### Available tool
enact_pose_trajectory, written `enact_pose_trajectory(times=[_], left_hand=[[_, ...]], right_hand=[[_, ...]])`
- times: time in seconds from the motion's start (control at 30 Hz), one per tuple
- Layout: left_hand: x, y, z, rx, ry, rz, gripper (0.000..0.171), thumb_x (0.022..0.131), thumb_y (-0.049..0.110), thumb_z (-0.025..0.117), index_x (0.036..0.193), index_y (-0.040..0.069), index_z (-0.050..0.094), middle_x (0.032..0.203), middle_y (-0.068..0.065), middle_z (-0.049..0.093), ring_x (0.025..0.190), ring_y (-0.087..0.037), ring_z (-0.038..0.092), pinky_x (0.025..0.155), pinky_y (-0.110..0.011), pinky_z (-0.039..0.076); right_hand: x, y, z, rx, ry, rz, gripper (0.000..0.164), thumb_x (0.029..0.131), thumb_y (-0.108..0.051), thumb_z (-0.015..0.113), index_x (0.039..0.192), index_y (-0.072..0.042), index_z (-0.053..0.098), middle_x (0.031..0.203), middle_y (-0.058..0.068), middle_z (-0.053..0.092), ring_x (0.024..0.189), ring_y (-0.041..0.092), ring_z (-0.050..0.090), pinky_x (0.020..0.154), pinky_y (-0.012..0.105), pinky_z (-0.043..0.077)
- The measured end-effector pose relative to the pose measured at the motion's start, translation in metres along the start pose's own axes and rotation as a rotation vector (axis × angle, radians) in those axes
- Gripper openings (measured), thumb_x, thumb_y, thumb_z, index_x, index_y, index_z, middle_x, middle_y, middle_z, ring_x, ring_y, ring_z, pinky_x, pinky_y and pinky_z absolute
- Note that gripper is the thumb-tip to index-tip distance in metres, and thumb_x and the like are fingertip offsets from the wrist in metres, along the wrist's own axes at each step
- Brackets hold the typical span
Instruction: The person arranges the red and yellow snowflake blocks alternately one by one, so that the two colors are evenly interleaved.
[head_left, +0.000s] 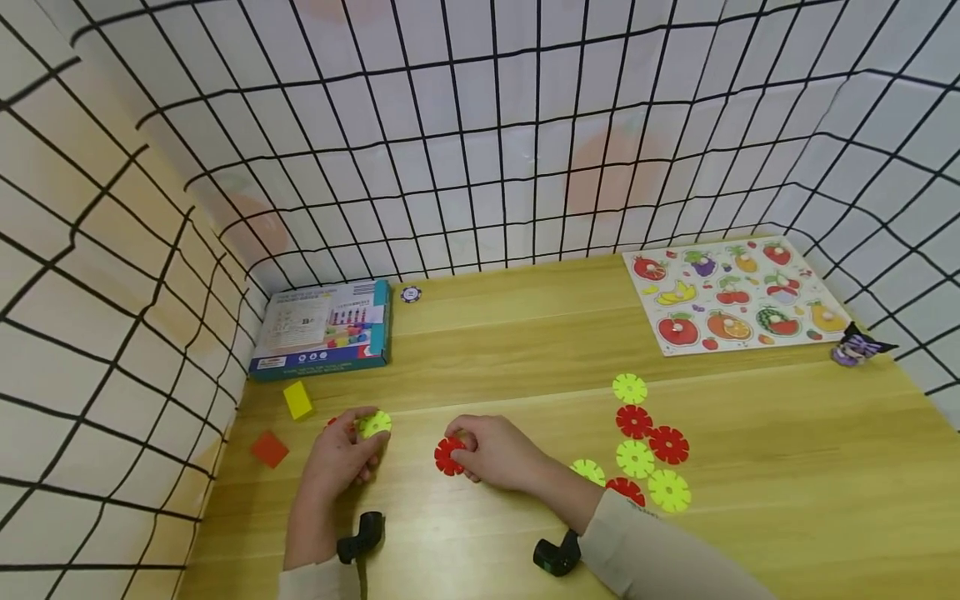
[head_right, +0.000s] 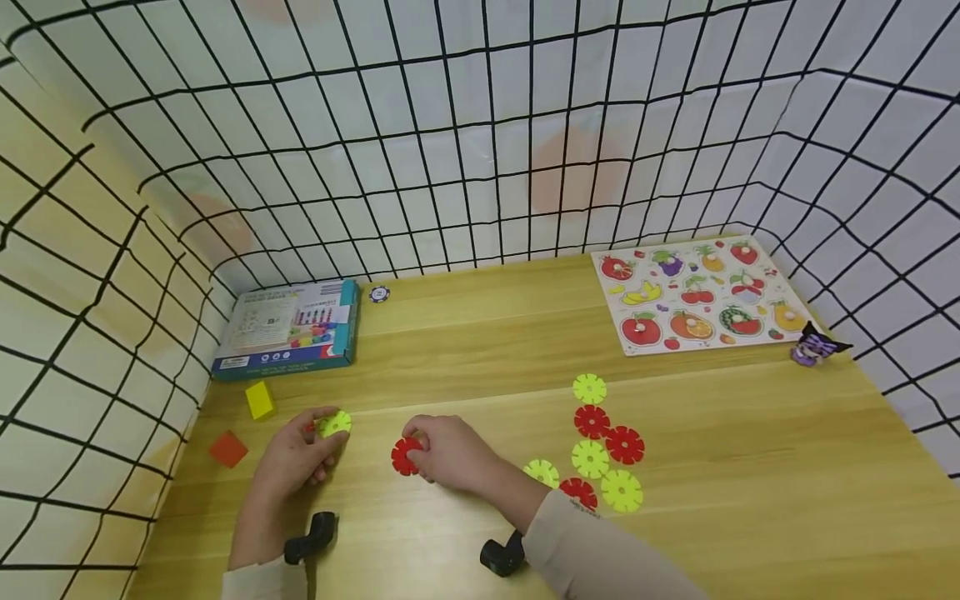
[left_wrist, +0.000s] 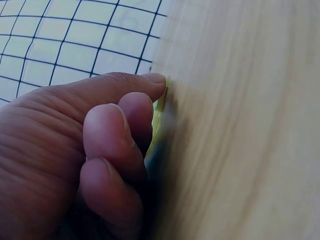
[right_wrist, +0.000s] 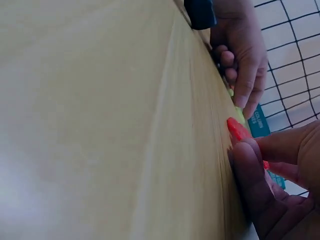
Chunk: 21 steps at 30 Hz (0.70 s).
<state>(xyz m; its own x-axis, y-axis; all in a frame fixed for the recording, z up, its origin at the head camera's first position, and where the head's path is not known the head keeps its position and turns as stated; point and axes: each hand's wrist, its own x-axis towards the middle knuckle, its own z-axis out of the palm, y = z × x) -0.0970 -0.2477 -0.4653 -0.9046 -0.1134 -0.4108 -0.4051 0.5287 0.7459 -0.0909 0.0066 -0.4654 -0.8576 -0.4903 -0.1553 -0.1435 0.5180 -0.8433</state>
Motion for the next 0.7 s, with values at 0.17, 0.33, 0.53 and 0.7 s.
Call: enact_pose_trajectory(times=[0.17, 0.33, 0.53, 0.7], left_hand=[[0.0, 0.001, 0.0, 0.008, 0.005, 0.0, 0.053, 0.082, 0.036, 0.069, 0.129, 0.026, 0.047, 0.072, -0.01, 0.059, 0.051, -0.023, 0.055, 0.05, -0.029, 0.049], [-0.001, -0.001, 0.001, 0.005, 0.012, -0.013, 0.054, 0.082, 0.036, 0.07, 0.129, 0.025, 0.047, 0.072, -0.01, 0.059, 0.051, -0.023, 0.056, 0.05, -0.03, 0.049], [0.0, -0.002, 0.001, 0.01, 0.013, 0.003, 0.054, 0.082, 0.037, 0.069, 0.129, 0.025, 0.047, 0.072, -0.01, 0.06, 0.051, -0.023, 0.056, 0.05, -0.031, 0.05], [0.0, -0.001, 0.001, 0.013, 0.007, 0.005, 0.053, 0.082, 0.037, 0.069, 0.129, 0.026, 0.047, 0.071, -0.01, 0.06, 0.051, -0.023, 0.056, 0.05, -0.03, 0.049]], right_hand=[[0.014, -0.003, 0.003, -0.041, -0.03, 0.007, 0.018, 0.087, -0.017, 0.063, 0.105, -0.016, 0.058, 0.053, -0.002, 0.055, 0.041, 0.013, 0.055, 0.042, 0.027, 0.046], [0.027, -0.007, 0.008, -0.048, -0.047, 0.03, 0.012, 0.089, -0.018, 0.061, 0.099, -0.017, 0.056, 0.047, -0.001, 0.056, 0.038, 0.013, 0.056, 0.037, 0.026, 0.045], [0.037, -0.013, 0.011, -0.045, -0.052, 0.073, 0.012, 0.089, -0.024, 0.062, 0.096, -0.021, 0.054, 0.044, 0.0, 0.055, 0.036, 0.015, 0.055, 0.034, 0.027, 0.044], [0.046, -0.016, 0.013, -0.053, -0.046, 0.087, 0.014, 0.089, -0.025, 0.061, 0.099, -0.022, 0.053, 0.043, 0.0, 0.055, 0.035, 0.015, 0.055, 0.033, 0.028, 0.043]])
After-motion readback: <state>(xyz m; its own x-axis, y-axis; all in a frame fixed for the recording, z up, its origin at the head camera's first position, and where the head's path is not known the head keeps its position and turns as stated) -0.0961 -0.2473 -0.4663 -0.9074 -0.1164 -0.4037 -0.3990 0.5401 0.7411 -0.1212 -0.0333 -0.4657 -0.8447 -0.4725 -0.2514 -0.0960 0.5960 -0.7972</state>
